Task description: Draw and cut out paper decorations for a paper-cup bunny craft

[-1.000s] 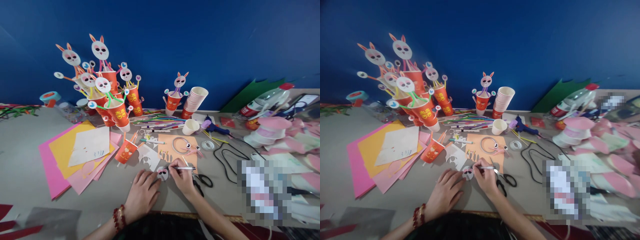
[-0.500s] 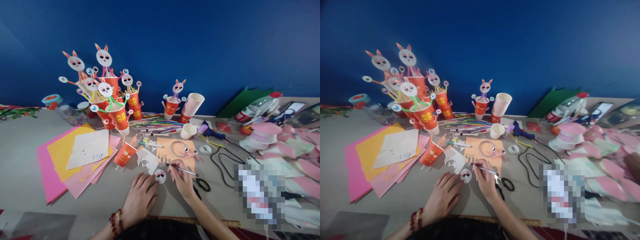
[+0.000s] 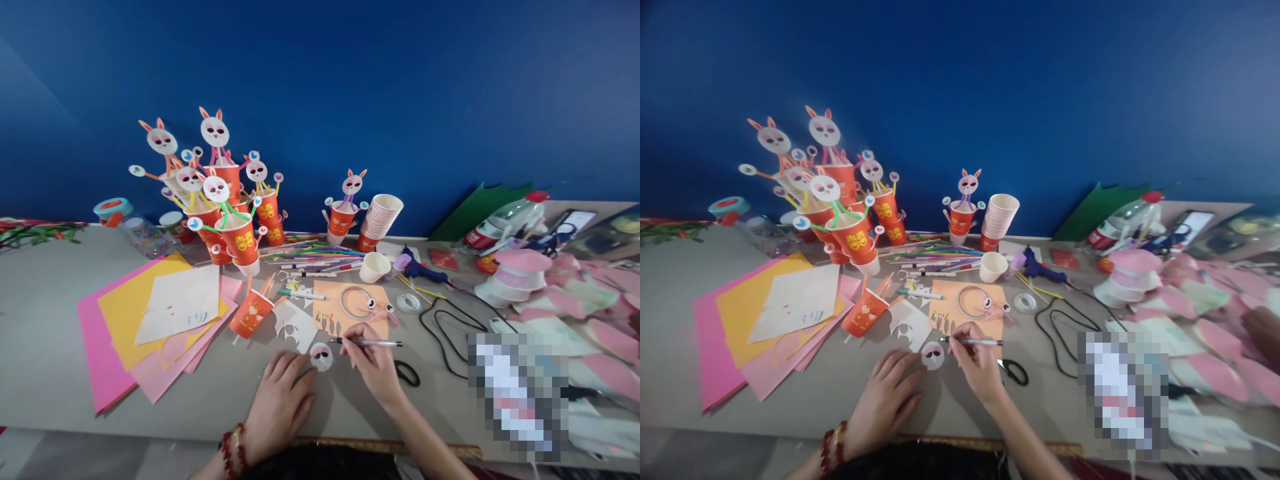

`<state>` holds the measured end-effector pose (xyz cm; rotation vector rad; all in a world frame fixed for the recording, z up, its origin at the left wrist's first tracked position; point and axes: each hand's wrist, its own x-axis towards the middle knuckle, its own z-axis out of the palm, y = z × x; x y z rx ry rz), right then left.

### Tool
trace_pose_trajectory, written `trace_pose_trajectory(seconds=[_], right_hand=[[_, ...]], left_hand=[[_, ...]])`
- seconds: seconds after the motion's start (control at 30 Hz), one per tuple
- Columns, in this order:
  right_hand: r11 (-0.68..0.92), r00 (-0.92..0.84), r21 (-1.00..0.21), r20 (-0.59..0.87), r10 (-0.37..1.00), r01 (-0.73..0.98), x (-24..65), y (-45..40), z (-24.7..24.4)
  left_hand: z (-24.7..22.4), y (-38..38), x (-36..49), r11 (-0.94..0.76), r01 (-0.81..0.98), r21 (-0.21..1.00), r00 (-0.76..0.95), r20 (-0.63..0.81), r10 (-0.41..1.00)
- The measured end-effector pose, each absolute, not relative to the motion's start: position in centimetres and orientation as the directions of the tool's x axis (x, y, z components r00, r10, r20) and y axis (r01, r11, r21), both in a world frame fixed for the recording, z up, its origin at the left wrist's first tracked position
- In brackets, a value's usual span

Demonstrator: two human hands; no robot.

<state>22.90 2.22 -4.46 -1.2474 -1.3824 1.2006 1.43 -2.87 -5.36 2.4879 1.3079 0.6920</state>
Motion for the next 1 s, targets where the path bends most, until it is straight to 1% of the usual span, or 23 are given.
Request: trace_pose_trajectory(seconds=[0.1, 0.23, 0.3, 0.4, 0.47, 0.53, 0.7, 0.77, 0.83, 0.9, 1.0], right_hand=[[0.024, -0.042, -0.99, 0.018, 0.999, 0.142, 24.0, 1.6, -4.0], [0.027, 0.031, -0.982, 0.034, 0.999, 0.188, 26.3, 1.0, -3.1], [0.033, 0.122, -0.981, 0.057, 0.991, 0.192, 27.7, 0.9, -2.6], [0.031, 0.277, -0.983, 0.082, 0.957, 0.183, 29.7, 0.9, -2.1], [0.024, 0.355, -0.985, 0.085, 0.931, 0.174, 30.5, 0.8, -2.0], [0.016, 0.387, -0.987, 0.077, 0.919, 0.158, 30.8, 0.8, -2.1], [0.02, 0.315, -0.993, 0.055, 0.947, 0.115, 30.4, 1.0, -2.5], [0.031, 0.29, -0.996, 0.053, 0.955, 0.079, 30.1, 1.1, -2.7], [0.039, 0.272, -0.999, 0.047, 0.961, 0.036, 30.0, 1.3, -2.8], [0.035, 0.257, -0.999, 0.032, 0.966, -0.007, 29.9, 1.3, -3.0], [0.018, 0.257, -0.998, 0.002, 0.967, -0.061, 30.1, 1.2, -3.2]], left_hand=[[-5.1, -3.1, 1.1, -0.548, 0.661, 0.513, 0.448, 0.316, 0.836], [-4.4, -3.1, 0.4, -0.494, 0.577, 0.651, 0.416, 0.286, 0.863], [-3.9, -2.6, -0.1, -0.47, 0.562, 0.681, 0.394, 0.279, 0.876], [-2.8, -1.2, -0.8, -0.486, 0.561, 0.67, 0.386, 0.307, 0.87], [-2.1, 0.1, -0.9, -0.525, 0.566, 0.636, 0.4, 0.345, 0.849], [-1.4, 1.4, -0.8, -0.561, 0.583, 0.588, 0.421, 0.372, 0.827], [0.5, 4.8, 0.4, -0.626, 0.644, 0.44, 0.518, 0.351, 0.78], [1.1, 6.3, 1.1, -0.629, 0.699, 0.341, 0.544, 0.318, 0.777], [1.2, 7.8, 1.8, -0.6, 0.773, 0.204, 0.547, 0.264, 0.795], [0.9, 9.1, 2.8, -0.57, 0.807, 0.152, 0.527, 0.249, 0.812], [-0.2, 10.5, 4.2, -0.556, 0.823, 0.116, 0.521, 0.237, 0.82]])
